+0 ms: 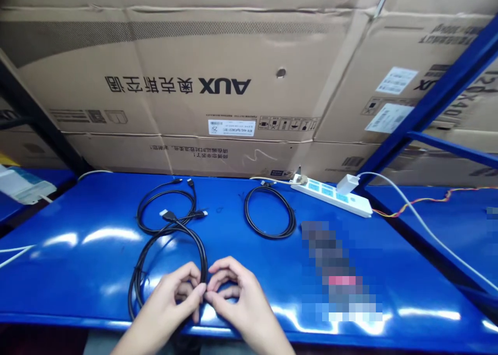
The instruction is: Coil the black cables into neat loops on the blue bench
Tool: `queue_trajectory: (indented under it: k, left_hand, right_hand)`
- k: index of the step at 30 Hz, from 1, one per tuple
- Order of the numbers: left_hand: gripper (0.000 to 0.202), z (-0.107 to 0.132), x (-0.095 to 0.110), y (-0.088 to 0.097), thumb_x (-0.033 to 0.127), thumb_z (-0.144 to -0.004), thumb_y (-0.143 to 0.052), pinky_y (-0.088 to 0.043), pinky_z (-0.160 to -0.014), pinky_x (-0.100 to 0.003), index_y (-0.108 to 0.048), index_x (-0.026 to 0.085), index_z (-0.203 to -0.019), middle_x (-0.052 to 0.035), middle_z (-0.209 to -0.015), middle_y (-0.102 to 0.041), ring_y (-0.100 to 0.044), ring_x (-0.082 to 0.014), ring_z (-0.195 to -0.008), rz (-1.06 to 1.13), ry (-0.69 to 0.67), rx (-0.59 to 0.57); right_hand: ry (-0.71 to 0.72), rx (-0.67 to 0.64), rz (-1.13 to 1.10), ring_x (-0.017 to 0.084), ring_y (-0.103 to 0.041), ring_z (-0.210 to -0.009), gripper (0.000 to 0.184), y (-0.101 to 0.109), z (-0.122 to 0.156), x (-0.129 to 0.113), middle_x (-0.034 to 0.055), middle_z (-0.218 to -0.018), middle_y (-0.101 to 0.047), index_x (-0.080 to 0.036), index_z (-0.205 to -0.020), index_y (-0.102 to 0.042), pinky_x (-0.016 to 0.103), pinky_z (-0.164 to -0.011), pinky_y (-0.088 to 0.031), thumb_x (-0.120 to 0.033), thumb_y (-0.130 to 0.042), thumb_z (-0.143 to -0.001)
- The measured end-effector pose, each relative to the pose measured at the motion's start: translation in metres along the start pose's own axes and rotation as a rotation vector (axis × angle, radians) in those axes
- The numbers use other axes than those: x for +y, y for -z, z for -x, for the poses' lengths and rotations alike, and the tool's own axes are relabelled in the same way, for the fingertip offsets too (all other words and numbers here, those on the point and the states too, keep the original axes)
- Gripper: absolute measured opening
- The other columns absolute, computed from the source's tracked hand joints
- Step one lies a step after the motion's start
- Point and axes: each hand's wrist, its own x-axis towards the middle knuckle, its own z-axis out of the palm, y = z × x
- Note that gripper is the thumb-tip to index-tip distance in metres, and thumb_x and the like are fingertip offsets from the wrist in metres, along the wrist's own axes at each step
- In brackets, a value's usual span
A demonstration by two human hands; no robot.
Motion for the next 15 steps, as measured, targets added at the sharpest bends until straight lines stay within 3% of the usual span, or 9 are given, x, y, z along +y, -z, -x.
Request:
queue_trajectory:
  k: [5, 11, 15]
  left_hand:
    - [0.02, 0.0025, 0.003, 0.0002, 0.04, -0.092, -0.059, -0.044, -0.058, -0.024, -0.052, 0.024, -0.082, 0.0054, -0.061, -0.061, -0.064, -0.0155, -0.058, 0.003, 0.009, -0.025]
    - [0.033, 0.0029, 0.0062, 0.0034, 0.055, -0.087, -0.064, -0.045, -0.06, -0.026, -0.053, 0.024, -0.081, 0.0051, -0.064, -0.059, -0.062, -0.0161, -0.058, 0.093, 0.036, -0.071]
    - [0.038, 0.0006, 0.0059, 0.0046, 0.06, -0.087, -0.065, -0.045, -0.06, -0.026, -0.052, 0.024, -0.081, 0.0057, -0.063, -0.058, -0.061, -0.0163, -0.059, 0.124, 0.05, -0.076]
  right_hand:
    - [0.065, 0.018, 0.067, 0.018, -0.072, -0.075, 0.025, -0.0023, 0.0021, 0.0026, 0.0021, -0.082, -0.072, -0.02, -0.1, -0.067, 0.027, -0.068, -0.06, -0.02, -0.074, -0.075]
    - [0.227, 0.05, 0.175, 0.018, -0.074, -0.075, 0.024, -0.0078, 0.0068, 0.0044, 0.0024, -0.087, -0.073, -0.02, -0.096, -0.072, 0.026, -0.069, -0.063, -0.01, -0.07, -0.074]
    - [0.192, 0.053, 0.121, 0.019, -0.073, -0.08, 0.015, -0.0062, 0.0057, 0.0058, 0.0035, -0.088, -0.073, -0.019, -0.093, -0.075, 0.027, -0.071, -0.064, -0.014, -0.071, -0.08]
